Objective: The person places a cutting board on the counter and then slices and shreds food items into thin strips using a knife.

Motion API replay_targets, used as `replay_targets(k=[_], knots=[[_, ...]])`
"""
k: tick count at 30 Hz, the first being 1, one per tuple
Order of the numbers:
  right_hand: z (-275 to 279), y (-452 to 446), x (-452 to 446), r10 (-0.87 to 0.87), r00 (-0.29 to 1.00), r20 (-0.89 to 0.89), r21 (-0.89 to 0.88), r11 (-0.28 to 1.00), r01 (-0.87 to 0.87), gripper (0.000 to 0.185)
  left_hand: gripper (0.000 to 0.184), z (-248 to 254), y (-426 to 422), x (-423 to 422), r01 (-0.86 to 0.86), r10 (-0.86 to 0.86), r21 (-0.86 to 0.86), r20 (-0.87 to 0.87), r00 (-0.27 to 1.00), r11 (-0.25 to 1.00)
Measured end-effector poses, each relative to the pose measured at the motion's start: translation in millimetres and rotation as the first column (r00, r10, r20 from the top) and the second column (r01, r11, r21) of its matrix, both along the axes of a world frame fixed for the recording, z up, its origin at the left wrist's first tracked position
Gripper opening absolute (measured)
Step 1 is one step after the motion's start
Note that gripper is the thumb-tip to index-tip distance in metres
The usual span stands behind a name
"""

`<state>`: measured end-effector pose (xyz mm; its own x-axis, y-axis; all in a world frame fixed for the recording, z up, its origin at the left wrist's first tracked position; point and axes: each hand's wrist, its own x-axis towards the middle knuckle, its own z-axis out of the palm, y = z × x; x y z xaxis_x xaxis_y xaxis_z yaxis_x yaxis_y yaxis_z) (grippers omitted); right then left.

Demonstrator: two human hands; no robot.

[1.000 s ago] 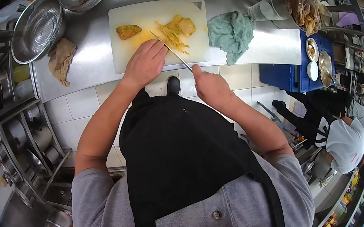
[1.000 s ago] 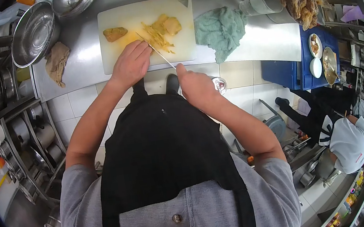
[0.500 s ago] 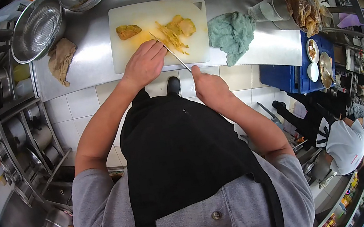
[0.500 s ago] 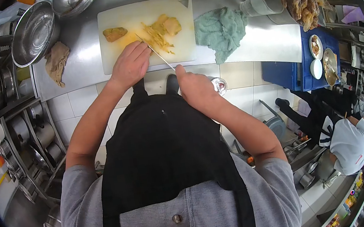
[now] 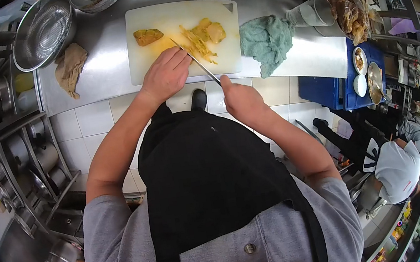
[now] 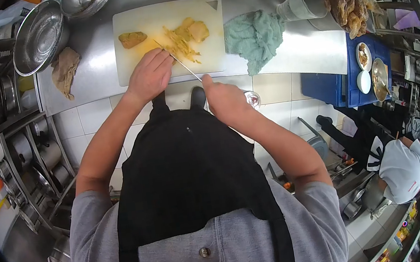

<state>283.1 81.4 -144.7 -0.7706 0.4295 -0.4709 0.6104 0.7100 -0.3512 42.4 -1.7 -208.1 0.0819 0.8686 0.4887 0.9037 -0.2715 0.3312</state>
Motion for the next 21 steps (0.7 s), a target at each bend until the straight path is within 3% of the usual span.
replay_targets(k=[4, 8, 10, 21], knots=[[-5, 4, -3, -0.023, 0.997, -0.072, 0.004, 1.000, 0.023, 0.025, 0.025, 1, 0, 2, 0.006, -0.006, 0.003, 0.010, 1.000, 1.000], [-4, 3, 15, -0.036, 0.999, -0.023, -0.018, 0.999, 0.036, 0.025, 0.024, -2, -2, 1, -0.022, 0.022, -0.003, 0.006, 1.000, 1.000], [-8, 6, 18, -0.052, 0.993, -0.107, -0.045, 0.998, 0.047, 0.026, 0.024, -4, -2, 1, -0.006, 0.006, -0.008, 0.008, 1.000, 1.000], [13, 2, 10, -0.028, 0.998, -0.055, 0.027, 0.999, 0.029, 0.031, 0.025, -3, -2, 1, -0.008, 0.008, -0.001, 0.057, 0.998, 1.000]])
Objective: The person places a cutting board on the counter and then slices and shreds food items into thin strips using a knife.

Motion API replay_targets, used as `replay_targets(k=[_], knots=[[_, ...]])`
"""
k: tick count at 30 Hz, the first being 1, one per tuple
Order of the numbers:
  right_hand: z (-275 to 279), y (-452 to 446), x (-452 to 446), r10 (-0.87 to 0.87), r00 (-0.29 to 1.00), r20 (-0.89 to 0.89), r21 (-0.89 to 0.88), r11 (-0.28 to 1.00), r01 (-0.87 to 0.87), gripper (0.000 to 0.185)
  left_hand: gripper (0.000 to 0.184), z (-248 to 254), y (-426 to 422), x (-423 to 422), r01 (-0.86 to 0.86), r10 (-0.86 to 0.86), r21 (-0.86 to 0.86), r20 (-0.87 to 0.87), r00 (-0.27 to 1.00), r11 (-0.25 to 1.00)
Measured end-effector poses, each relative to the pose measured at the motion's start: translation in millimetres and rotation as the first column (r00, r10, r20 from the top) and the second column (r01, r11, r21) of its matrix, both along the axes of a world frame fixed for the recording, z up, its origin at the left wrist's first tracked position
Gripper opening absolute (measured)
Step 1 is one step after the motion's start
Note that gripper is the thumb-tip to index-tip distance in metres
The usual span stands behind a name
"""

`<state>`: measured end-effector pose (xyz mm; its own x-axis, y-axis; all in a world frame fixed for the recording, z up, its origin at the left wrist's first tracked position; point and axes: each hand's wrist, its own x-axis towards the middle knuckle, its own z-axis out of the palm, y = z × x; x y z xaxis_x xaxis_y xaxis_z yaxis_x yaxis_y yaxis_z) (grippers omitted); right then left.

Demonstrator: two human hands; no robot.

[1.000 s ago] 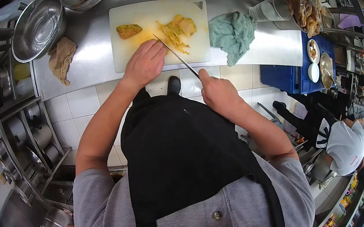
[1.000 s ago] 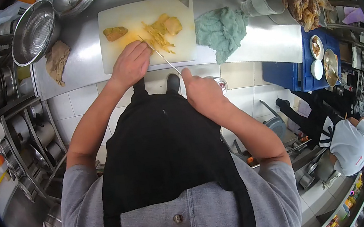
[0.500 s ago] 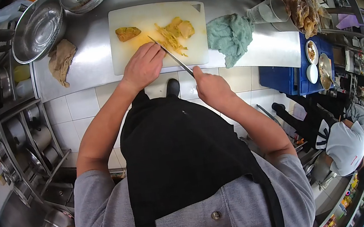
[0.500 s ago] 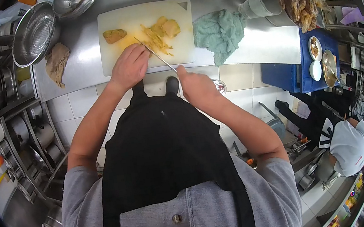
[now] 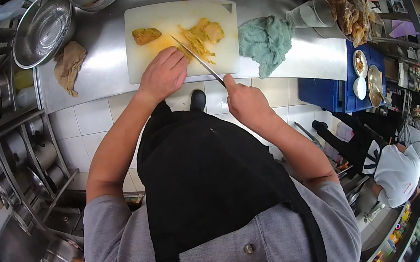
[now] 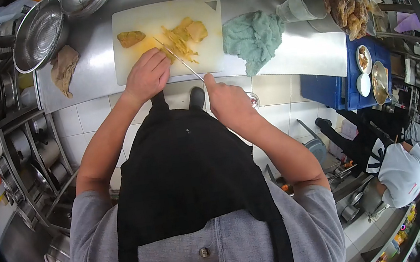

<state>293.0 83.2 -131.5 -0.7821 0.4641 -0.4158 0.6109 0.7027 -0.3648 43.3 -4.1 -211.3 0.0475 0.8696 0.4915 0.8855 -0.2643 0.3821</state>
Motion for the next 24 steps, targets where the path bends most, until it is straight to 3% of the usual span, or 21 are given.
replay_targets(k=[11, 16, 24], knots=[[1, -6, -2, 0.031, 0.998, 0.045, -0.014, 0.999, -0.031, 0.025, 0.028, -1, -1, 1, -0.018, 0.018, 0.006, -0.024, 1.000, 1.000], [-5, -14, 47, -0.010, 0.983, 0.184, 0.000, 1.000, 0.010, 0.023, 0.026, -4, -2, 0, -0.029, 0.030, 0.007, -0.031, 0.999, 1.000], [-7, -1, 27, -0.038, 0.998, 0.040, -0.005, 0.999, 0.038, 0.025, 0.025, -3, -1, 0, -0.024, 0.024, 0.023, -0.035, 0.999, 0.999]])
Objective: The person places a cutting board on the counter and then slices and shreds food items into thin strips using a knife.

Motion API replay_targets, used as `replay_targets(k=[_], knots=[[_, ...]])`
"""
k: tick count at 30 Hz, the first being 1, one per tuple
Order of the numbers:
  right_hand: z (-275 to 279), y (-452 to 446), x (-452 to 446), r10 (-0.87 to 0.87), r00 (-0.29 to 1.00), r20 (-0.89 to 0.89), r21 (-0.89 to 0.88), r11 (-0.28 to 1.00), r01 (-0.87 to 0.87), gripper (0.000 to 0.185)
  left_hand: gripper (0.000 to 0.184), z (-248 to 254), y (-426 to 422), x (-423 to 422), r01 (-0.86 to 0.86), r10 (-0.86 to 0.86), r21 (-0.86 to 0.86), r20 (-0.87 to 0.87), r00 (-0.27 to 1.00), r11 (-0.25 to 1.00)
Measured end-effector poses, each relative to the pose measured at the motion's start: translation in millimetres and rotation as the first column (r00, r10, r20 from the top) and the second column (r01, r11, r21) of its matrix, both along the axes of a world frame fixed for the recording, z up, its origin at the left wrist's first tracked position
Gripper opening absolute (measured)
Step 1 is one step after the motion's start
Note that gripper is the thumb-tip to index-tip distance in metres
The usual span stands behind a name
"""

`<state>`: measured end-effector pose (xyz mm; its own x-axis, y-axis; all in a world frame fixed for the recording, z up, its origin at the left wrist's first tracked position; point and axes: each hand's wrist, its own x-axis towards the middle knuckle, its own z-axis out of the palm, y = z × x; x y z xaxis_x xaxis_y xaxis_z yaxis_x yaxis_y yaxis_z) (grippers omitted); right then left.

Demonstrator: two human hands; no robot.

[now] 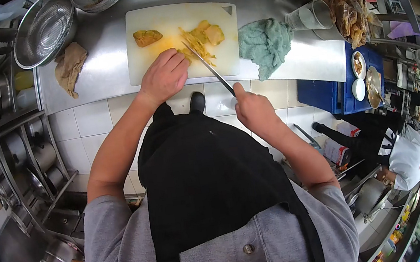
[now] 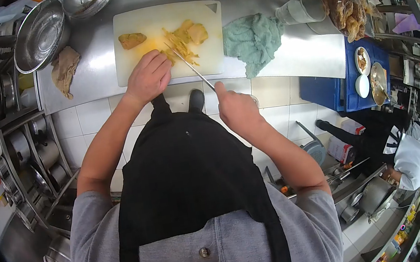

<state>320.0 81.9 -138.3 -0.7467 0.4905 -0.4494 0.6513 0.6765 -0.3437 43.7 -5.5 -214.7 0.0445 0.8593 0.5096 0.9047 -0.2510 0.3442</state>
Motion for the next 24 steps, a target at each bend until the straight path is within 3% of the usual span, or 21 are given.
replay_targets(k=[19, 24], knots=[[-9, 1, -50, 0.103, 0.995, -0.018, 0.069, 0.992, -0.101, 0.030, 0.027, 5, 0, 0, -0.017, 0.017, 0.005, -0.003, 1.000, 1.000], [-13, -6, -12, 0.117, 0.991, 0.057, 0.092, 0.988, -0.122, 0.028, 0.025, 2, 0, -1, -0.010, 0.010, -0.002, -0.004, 1.000, 1.000]])
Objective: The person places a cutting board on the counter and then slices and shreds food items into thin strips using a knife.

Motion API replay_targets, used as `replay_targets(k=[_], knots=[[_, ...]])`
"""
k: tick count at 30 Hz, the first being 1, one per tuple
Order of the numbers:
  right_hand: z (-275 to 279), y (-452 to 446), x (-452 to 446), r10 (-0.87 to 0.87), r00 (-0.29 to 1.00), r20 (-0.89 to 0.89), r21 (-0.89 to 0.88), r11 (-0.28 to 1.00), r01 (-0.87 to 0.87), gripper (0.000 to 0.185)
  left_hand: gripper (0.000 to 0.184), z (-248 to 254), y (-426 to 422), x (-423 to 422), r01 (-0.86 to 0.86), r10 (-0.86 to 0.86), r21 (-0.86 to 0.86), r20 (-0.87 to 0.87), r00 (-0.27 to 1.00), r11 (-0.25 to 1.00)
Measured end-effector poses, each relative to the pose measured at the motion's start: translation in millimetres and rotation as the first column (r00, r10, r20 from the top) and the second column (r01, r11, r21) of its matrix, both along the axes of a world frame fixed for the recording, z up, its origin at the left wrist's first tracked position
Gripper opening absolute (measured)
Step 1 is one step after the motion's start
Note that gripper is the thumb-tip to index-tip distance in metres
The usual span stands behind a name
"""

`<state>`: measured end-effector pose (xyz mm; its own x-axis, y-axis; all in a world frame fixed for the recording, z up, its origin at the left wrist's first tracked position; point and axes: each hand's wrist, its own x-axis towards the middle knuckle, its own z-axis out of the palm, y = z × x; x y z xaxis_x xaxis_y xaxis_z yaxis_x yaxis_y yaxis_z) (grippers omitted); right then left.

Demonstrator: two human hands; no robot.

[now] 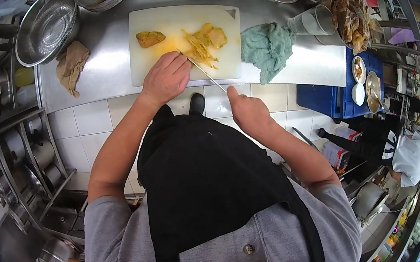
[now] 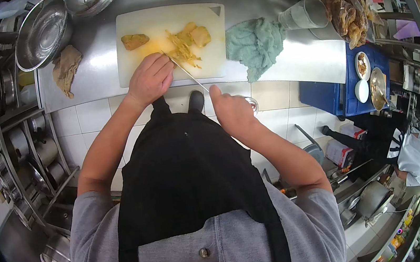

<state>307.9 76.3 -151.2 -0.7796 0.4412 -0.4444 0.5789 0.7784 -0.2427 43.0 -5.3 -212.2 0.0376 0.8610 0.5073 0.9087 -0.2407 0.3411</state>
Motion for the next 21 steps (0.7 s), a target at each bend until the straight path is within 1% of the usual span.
replay_targets(k=[2, 8, 9, 11, 12, 14, 16, 18, 19, 21], knots=[[4, 0, 5, -0.043, 0.998, 0.046, -0.024, 0.999, 0.044, 0.025, 0.024, 0, 1, 1, -0.009, 0.009, 0.020, -0.003, 1.000, 1.000], [13, 4, 32, -0.038, 0.999, 0.034, -0.083, 0.996, 0.041, 0.025, 0.022, -3, -1, 0, -0.006, 0.006, 0.028, 0.012, 1.000, 1.000], [13, 3, 32, -0.033, 0.999, 0.036, -0.081, 0.996, 0.036, 0.025, 0.023, -3, -2, 0, 0.005, -0.005, 0.013, 0.020, 1.000, 1.000], [13, 3, 30, -0.060, 0.998, -0.019, -0.070, 0.996, 0.059, 0.026, 0.023, -3, -3, 0, -0.001, 0.001, 0.012, 0.020, 1.000, 1.000], [13, 3, 26, -0.056, 0.998, -0.018, -0.070, 0.996, 0.054, 0.026, 0.023, -1, -3, 0, -0.002, 0.002, 0.007, 0.018, 1.000, 1.000], [11, 3, 14, -0.027, 0.999, -0.020, -0.014, 1.000, 0.026, 0.027, 0.023, 1, -4, 0, 0.001, -0.001, -0.010, 0.018, 1.000, 1.000], [11, 4, 8, -0.012, 0.999, -0.032, -0.020, 1.000, 0.011, 0.027, 0.023, 2, -3, 0, 0.007, -0.007, -0.024, 0.016, 1.000, 1.000], [12, 6, 5, 0.003, 0.999, -0.041, -0.026, 1.000, -0.004, 0.027, 0.024, 1, -2, 1, -0.002, 0.002, 0.005, 0.018, 1.000, 1.000], [13, 6, 4, -0.007, 1.000, -0.015, -0.037, 0.999, 0.006, 0.024, 0.024, 1, -1, 1, -0.003, 0.003, 0.005, 0.017, 1.000, 1.000], [12, 7, -1, -0.016, 1.000, 0.012, -0.046, 0.999, 0.017, 0.022, 0.021, 2, 0, 1, -0.012, 0.012, 0.057, 0.000, 1.000, 0.998]])
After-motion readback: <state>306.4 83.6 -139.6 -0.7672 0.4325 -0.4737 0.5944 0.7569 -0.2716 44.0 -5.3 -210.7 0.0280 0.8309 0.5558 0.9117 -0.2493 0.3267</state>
